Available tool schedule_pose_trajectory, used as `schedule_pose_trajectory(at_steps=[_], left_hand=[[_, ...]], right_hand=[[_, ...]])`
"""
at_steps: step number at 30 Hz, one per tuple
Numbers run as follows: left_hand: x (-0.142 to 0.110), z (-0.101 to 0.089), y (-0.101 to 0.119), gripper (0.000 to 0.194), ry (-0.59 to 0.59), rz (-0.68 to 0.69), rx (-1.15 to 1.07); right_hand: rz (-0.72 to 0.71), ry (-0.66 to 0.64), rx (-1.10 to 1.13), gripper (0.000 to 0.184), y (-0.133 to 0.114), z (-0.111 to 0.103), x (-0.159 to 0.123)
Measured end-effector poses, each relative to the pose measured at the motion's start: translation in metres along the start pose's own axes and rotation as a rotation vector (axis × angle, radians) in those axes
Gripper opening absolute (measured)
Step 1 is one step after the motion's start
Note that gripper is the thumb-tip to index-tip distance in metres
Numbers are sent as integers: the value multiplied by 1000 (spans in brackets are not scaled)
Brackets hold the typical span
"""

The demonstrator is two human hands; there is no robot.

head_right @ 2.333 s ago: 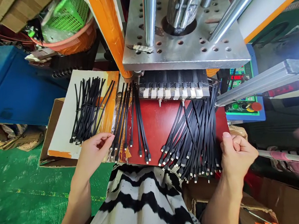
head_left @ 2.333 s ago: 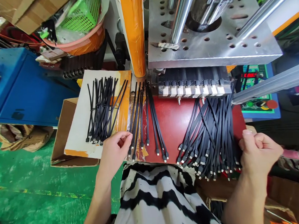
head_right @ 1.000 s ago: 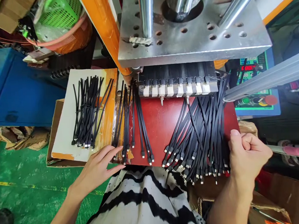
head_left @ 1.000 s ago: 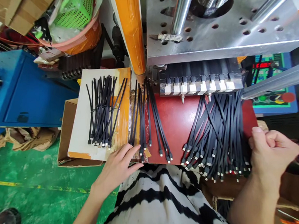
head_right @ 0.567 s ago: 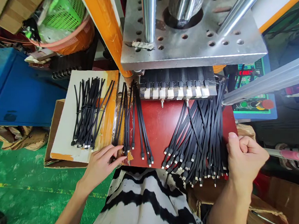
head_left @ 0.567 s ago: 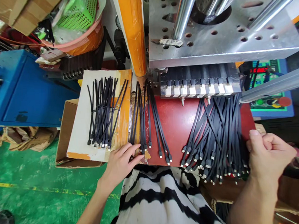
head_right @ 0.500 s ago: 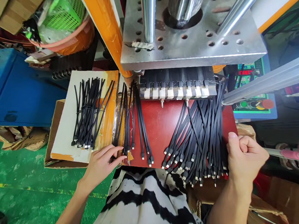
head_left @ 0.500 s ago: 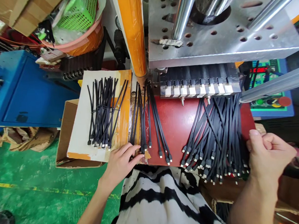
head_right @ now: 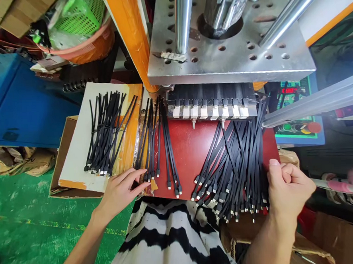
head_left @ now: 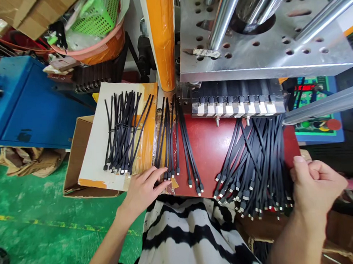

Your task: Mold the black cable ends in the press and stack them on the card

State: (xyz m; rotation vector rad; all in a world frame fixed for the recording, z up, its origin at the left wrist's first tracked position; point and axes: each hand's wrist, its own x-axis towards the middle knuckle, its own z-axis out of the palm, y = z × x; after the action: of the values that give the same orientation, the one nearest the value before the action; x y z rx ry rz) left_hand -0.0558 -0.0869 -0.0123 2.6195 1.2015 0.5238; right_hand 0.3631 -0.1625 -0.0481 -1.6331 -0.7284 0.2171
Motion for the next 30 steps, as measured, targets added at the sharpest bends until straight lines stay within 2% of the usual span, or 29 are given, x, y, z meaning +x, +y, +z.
schedule_pose_trajectory(at_steps=[6, 11, 13, 17, 21, 26, 30], left_hand=[[16, -6, 2, 41, -155, 74, 96], [29, -3, 7, 26, -202, 159, 11], [31, -3, 9, 28, -202, 160, -24], [27, -5, 10, 30, -148, 64, 27], [22, -5, 9, 30, -151, 27, 19], [19, -2, 7, 31, -152, 28, -1], [19, 2, 5, 33, -137, 143, 6]], right_hand=[[-11, -16, -16, 63, 1, -1, 0], [-17, -16, 0, 67, 4, -2, 0], [-20, -16, -6, 68, 5, -2, 1], [-20, -18, -15, 69, 7, -4, 1], [-23, -28, -8, 65, 6, -3, 1], [-27, -19, -5, 65, 4, -2, 1], [-1, -10, -32, 66, 5, -3, 0]])
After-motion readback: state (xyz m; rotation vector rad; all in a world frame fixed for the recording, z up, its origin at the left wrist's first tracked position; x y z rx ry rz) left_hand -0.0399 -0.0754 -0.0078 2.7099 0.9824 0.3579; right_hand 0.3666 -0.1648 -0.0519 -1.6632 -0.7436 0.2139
